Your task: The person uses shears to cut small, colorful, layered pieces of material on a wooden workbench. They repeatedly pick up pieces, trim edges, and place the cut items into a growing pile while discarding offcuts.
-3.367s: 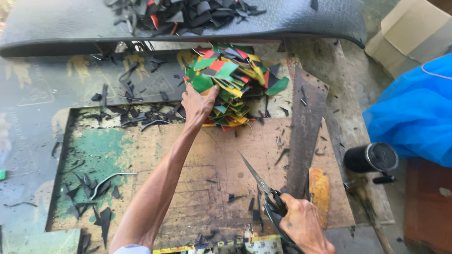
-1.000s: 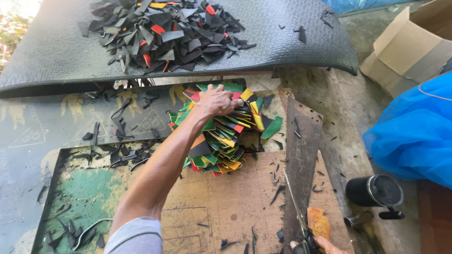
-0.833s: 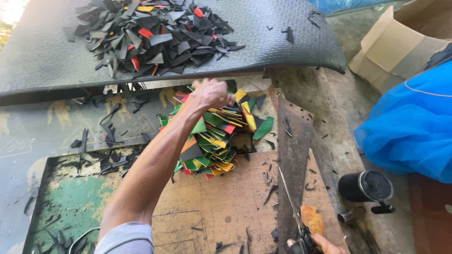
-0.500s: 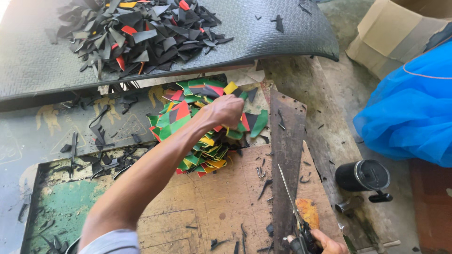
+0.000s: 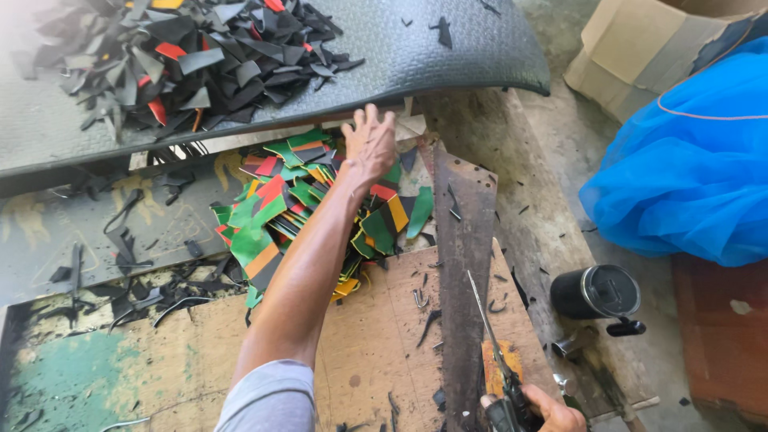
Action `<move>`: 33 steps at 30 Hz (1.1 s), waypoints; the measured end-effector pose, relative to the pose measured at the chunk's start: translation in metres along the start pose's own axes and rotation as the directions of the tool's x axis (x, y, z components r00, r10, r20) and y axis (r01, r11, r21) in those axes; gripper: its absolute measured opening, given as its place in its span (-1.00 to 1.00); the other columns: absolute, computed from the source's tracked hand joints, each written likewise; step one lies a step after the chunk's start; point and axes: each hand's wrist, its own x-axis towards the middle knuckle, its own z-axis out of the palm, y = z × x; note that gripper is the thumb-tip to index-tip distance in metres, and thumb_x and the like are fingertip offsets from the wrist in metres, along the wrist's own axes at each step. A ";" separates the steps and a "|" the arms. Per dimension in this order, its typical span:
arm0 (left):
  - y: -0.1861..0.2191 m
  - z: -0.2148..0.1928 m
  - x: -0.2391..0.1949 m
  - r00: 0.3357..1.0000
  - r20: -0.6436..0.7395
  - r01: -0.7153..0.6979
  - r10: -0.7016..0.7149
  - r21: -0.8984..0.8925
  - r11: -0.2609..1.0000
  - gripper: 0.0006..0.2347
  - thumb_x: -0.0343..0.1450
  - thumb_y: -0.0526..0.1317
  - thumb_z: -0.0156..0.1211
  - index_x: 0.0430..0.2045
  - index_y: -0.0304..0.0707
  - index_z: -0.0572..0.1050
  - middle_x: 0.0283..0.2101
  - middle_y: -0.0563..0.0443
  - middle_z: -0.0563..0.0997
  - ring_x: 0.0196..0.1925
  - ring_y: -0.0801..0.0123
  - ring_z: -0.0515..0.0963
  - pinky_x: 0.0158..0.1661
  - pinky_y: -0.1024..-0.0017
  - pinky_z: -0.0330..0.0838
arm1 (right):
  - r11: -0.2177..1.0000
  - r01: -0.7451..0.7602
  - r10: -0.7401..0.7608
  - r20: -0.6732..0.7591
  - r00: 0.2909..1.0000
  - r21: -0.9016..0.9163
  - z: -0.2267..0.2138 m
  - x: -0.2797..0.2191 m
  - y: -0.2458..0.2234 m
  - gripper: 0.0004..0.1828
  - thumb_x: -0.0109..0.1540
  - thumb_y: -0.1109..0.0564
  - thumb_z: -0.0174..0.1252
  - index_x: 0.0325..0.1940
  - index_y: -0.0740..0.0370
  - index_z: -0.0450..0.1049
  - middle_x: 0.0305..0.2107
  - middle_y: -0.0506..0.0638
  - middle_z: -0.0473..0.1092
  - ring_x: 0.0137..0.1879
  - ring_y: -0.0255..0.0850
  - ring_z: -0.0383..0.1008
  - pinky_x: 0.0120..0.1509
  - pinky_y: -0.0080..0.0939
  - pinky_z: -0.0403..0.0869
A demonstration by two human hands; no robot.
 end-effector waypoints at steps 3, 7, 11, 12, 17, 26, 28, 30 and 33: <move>-0.021 0.003 -0.001 0.994 0.084 0.071 -0.068 -0.038 0.997 -0.58 0.28 -0.28 0.26 0.07 -0.24 0.46 0.17 -0.38 0.38 0.26 -0.26 0.32 0.06 -0.28 0.27 | 0.998 -0.060 0.060 -0.020 0.998 -0.006 0.006 0.000 0.009 -0.65 -0.06 -0.09 0.59 -0.32 0.12 0.74 -0.69 0.00 0.53 -0.55 -0.28 0.63 -0.30 -0.30 0.51; -0.030 -0.005 -0.003 0.971 0.239 0.028 0.003 -0.125 0.992 -0.61 0.32 -0.17 0.36 0.03 -0.25 0.49 0.11 -0.30 0.48 0.22 -0.14 0.43 0.13 -0.11 0.35 | 0.996 0.086 -0.088 -0.071 0.994 -0.035 0.010 0.011 0.014 -0.56 -0.15 -0.10 0.64 -0.33 0.13 0.71 -0.69 -0.04 0.53 -0.51 -0.32 0.59 -0.29 -0.33 0.50; -0.020 -0.003 -0.011 0.912 0.409 0.010 -0.024 0.036 0.999 -0.47 0.10 -0.10 0.61 -0.14 -0.34 0.50 0.10 -0.29 0.44 0.24 -0.09 0.39 0.12 -0.06 0.34 | 0.996 0.079 -0.076 -0.066 0.995 0.032 0.011 0.013 0.011 -0.63 -0.12 -0.08 0.61 -0.37 0.12 0.72 -0.70 -0.05 0.53 -0.55 -0.35 0.62 -0.31 -0.34 0.51; -0.018 -0.001 -0.012 0.923 0.384 0.004 -0.014 0.028 1.000 -0.46 0.08 -0.13 0.62 -0.13 -0.34 0.50 0.10 -0.31 0.43 0.21 -0.12 0.41 0.11 -0.04 0.36 | 0.996 0.074 -0.071 -0.066 0.995 0.050 0.011 0.013 0.011 -0.65 -0.12 -0.08 0.60 -0.38 0.11 0.72 -0.70 -0.06 0.54 -0.56 -0.36 0.63 -0.31 -0.34 0.51; -0.029 0.004 -0.013 0.958 0.285 0.093 -0.020 -0.247 0.965 -0.28 -0.06 -0.26 0.67 -0.04 -0.45 0.39 0.06 -0.43 0.41 0.09 -0.25 0.49 0.04 0.13 0.47 | 1.000 0.025 -0.024 -0.021 0.999 0.013 0.009 0.008 0.010 -0.65 -0.09 -0.12 0.60 -0.38 0.09 0.73 -0.73 -0.06 0.51 -0.59 -0.36 0.60 -0.34 -0.34 0.49; -0.019 -0.057 -0.039 0.986 0.042 -0.119 0.164 -0.516 0.848 -0.58 0.13 -0.42 0.54 -0.16 -0.42 0.53 -0.20 -0.30 0.65 -0.06 -0.12 0.68 -0.08 0.16 0.53 | 0.998 0.018 -0.017 0.022 1.000 -0.059 0.001 0.000 -0.003 -0.63 -0.04 -0.15 0.59 -0.41 0.14 0.71 -0.81 -0.03 0.45 -0.62 -0.34 0.48 -0.39 -0.28 0.41; -0.008 -0.082 -0.047 0.985 -0.059 -0.161 0.161 -0.636 0.754 -0.59 0.13 -0.45 0.52 -0.17 -0.42 0.51 -0.21 -0.19 0.68 -0.08 0.06 0.70 -0.08 0.24 0.57 | 0.999 -0.005 0.008 0.051 0.999 -0.050 -0.001 -0.005 -0.001 -0.63 -0.04 -0.14 0.59 -0.38 0.15 0.71 -0.78 -0.01 0.46 -0.60 -0.32 0.50 -0.36 -0.28 0.43; -0.002 -0.111 -0.054 0.976 -0.168 -0.216 0.139 -0.667 0.713 -0.58 0.12 -0.46 0.55 -0.19 -0.42 0.50 -0.21 -0.13 0.68 -0.11 0.19 0.69 -0.08 0.29 0.58 | 0.999 -0.011 0.014 0.062 0.998 -0.038 -0.003 -0.008 0.000 -0.63 -0.03 -0.11 0.59 -0.34 0.16 0.71 -0.75 0.02 0.50 -0.56 -0.30 0.54 -0.31 -0.29 0.46; -0.007 -0.155 -0.067 0.962 -0.259 -0.250 0.090 -0.689 0.680 -0.57 0.13 -0.43 0.60 -0.18 -0.41 0.51 -0.19 -0.06 0.65 -0.15 0.35 0.65 -0.06 0.36 0.60 | 0.988 0.143 -0.148 0.077 0.986 0.062 -0.009 -0.015 0.001 -0.63 -0.06 -0.05 0.52 -0.28 0.17 0.69 -0.67 -0.03 0.54 -0.52 -0.33 0.65 -0.28 -0.30 0.52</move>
